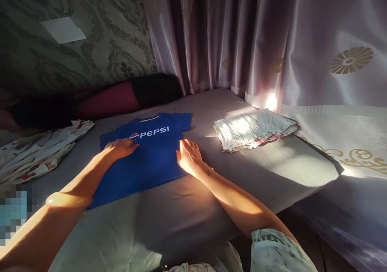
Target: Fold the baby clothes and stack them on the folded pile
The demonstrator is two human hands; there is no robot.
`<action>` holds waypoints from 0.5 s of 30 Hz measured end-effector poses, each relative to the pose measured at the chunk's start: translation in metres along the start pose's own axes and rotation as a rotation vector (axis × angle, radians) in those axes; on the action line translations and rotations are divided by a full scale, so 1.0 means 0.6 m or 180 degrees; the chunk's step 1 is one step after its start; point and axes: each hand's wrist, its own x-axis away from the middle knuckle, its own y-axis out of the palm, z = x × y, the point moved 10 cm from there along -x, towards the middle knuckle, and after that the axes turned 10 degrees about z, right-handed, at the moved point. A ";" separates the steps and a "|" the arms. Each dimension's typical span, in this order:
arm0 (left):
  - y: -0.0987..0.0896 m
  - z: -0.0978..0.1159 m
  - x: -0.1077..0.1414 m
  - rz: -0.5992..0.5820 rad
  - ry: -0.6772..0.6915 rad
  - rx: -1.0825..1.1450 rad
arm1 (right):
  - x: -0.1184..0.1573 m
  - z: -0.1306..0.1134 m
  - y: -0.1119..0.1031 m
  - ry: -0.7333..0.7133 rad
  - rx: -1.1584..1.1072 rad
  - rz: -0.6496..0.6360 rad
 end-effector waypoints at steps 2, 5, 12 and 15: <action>-0.033 0.072 -0.032 0.0363 0.0427 0.0414 | -0.001 0.012 -0.014 0.0158 0.0208 0.0093; -0.046 0.170 -0.073 0.0490 0.0675 0.0943 | -0.001 0.028 -0.029 0.0307 0.0473 0.0192; -0.029 0.332 -0.147 0.0527 0.0677 0.1644 | 0.004 0.038 -0.026 0.0287 0.0452 0.0060; -0.030 0.359 -0.166 0.0711 0.0522 0.1563 | 0.005 0.036 -0.020 0.0322 0.0402 -0.0074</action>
